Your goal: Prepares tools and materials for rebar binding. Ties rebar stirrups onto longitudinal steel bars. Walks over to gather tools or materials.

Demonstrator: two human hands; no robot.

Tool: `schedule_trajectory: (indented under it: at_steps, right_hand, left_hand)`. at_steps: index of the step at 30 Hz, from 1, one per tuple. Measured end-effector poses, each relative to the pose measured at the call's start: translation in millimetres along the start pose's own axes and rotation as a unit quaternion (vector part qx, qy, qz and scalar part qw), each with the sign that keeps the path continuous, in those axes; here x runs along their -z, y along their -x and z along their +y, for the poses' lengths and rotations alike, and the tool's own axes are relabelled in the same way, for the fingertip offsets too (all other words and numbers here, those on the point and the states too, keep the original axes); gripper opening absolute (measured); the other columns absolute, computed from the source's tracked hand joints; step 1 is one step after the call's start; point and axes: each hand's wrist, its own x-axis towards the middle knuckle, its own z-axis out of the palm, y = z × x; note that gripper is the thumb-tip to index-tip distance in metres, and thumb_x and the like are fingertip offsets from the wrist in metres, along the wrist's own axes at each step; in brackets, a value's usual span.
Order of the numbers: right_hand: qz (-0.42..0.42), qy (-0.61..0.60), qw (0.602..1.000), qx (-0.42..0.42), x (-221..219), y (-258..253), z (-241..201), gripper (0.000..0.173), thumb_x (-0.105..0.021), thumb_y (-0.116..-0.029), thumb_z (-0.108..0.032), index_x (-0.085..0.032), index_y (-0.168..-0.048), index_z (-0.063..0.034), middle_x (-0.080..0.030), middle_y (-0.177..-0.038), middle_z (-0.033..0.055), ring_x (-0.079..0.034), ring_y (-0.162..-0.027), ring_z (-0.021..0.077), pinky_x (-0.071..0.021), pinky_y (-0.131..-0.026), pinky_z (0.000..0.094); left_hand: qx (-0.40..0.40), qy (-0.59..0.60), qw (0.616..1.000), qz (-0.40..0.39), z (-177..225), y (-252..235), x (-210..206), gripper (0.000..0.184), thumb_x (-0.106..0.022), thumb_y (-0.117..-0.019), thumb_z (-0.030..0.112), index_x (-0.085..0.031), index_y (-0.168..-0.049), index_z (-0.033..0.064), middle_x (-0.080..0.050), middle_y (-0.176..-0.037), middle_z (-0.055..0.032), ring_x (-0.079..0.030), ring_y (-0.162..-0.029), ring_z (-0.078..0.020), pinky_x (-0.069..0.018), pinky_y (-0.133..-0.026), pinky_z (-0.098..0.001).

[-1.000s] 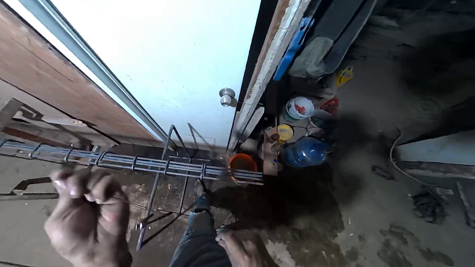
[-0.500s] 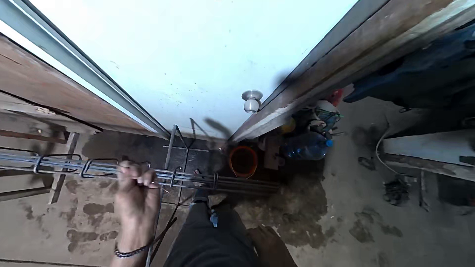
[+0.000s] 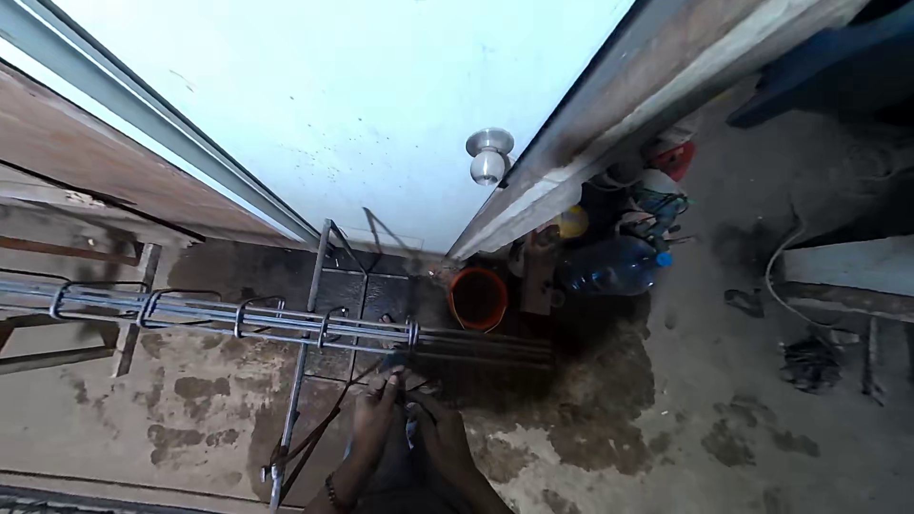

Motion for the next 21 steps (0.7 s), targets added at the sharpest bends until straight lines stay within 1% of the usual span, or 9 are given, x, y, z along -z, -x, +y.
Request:
schedule_trajectory:
  at_steps: [3, 5, 6, 9, 12, 14, 15, 18, 21]
  right_hand:
    - [0.025, -0.004, 0.999, -0.031, -17, -6, 46, 0.034, -0.051, -0.1050, -0.015, -0.069, -0.132, -0.0065, -0.074, -0.121, 0.0108, -0.071, -0.109, 0.0171, -0.0539, -0.101, 0.0366]
    - [0.026, -0.010, 0.998, -0.064, -27, -12, 63, 0.034, -0.051, -0.1053, -0.016, -0.069, -0.132, -0.0071, -0.073, -0.125, 0.0104, -0.069, -0.115, 0.0172, -0.0516, -0.105, 0.0361]
    - [0.027, -0.013, 0.996, -0.081, -30, -15, 68, 0.033, -0.051, -0.1057, -0.015, -0.069, -0.132, -0.0067, -0.072, -0.126, 0.0112, -0.068, -0.116, 0.0183, -0.0505, -0.106, 0.0367]
    - [0.047, -0.023, 0.993, -0.105, -42, -28, 86, 0.034, -0.051, -0.1061, -0.018, -0.069, -0.133, -0.0086, -0.072, -0.127, 0.0119, -0.068, -0.118, 0.0208, -0.0493, -0.108, 0.0410]
    - [0.069, -0.067, 0.990, -0.102, -53, -44, 90, 0.032, -0.053, -0.1057, -0.016, -0.070, -0.131, -0.0059, -0.074, -0.116, 0.0127, -0.071, -0.097, 0.0170, -0.0560, -0.091, 0.0365]
    - [0.074, -0.111, 0.986, -0.095, -60, -53, 91, 0.031, -0.054, -0.1048, -0.013, -0.069, -0.130, -0.0018, -0.074, -0.120, 0.0136, -0.072, -0.100, 0.0151, -0.0568, -0.092, 0.0327]
    - [0.081, -0.127, 0.984, -0.090, -63, -57, 91, 0.031, -0.055, -0.1049, -0.013, -0.069, -0.129, -0.0010, -0.074, -0.119, 0.0130, -0.072, -0.098, 0.0133, -0.0578, -0.090, 0.0308]
    - [0.102, -0.152, 0.979, -0.085, -61, -63, 79, 0.030, -0.053, -0.1055, -0.013, -0.070, -0.127, 0.0003, -0.075, -0.104, 0.0115, -0.067, -0.077, 0.0101, -0.0568, -0.073, 0.0288]
    - [0.102, -0.159, 0.979, -0.082, -59, -70, 75, 0.029, -0.052, -0.1058, -0.012, -0.070, -0.126, -0.0017, -0.074, -0.094, 0.0078, -0.063, -0.068, 0.0064, -0.0545, -0.066, 0.0256]
  left_hand:
    - [-0.023, -0.190, 0.981, 0.030, -13, -15, 17, 0.025, -0.058, -0.1043, 0.014, -0.069, -0.124, 0.0030, -0.075, -0.112, -0.0081, -0.072, -0.096, -0.0157, -0.0577, -0.091, -0.0391]
    - [-0.085, -0.263, 0.959, 0.070, -18, -21, 23, 0.021, -0.061, -0.1025, 0.015, -0.073, -0.116, 0.0047, -0.076, -0.103, -0.0075, -0.073, -0.089, -0.0152, -0.0587, -0.085, -0.0395]
    - [-0.119, -0.288, 0.947, 0.080, -19, -24, 25, 0.021, -0.062, -0.1017, 0.015, -0.074, -0.114, 0.0044, -0.076, -0.103, -0.0086, -0.072, -0.090, -0.0170, -0.0585, -0.086, -0.0407]
    - [-0.206, -0.361, 0.905, 0.089, -19, -37, 24, 0.021, -0.064, -0.0994, 0.016, -0.076, -0.113, 0.0051, -0.074, -0.115, -0.0124, -0.068, -0.110, -0.0316, -0.0511, -0.100, -0.0529]
    - [-0.241, -0.435, 0.862, 0.099, -17, -52, 17, 0.022, -0.066, -0.0974, 0.020, -0.078, -0.115, 0.0133, -0.073, -0.119, -0.0104, -0.065, -0.111, -0.0381, -0.0466, -0.096, -0.0620]
    - [-0.222, -0.468, 0.850, 0.095, -16, -56, 11, 0.025, -0.066, -0.0970, 0.019, -0.077, -0.119, 0.0154, -0.072, -0.122, -0.0101, -0.063, -0.113, -0.0404, -0.0447, -0.093, -0.0661]
    - [-0.217, -0.474, 0.849, 0.093, -16, -59, 9, 0.024, -0.066, -0.0969, 0.018, -0.077, -0.119, 0.0147, -0.072, -0.123, -0.0103, -0.064, -0.113, -0.0403, -0.0458, -0.093, -0.0647]
    - [-0.205, -0.469, 0.856, 0.077, -13, -62, 4, 0.023, -0.065, -0.0984, 0.018, -0.076, -0.117, 0.0109, -0.072, -0.122, -0.0117, -0.065, -0.113, -0.0388, -0.0515, -0.095, -0.0569]
    - [-0.179, -0.464, 0.865, 0.068, -9, -62, -2, 0.023, -0.065, -0.0997, 0.020, -0.076, -0.117, 0.0106, -0.072, -0.122, -0.0123, -0.066, -0.112, -0.0373, -0.0530, -0.094, -0.0557]
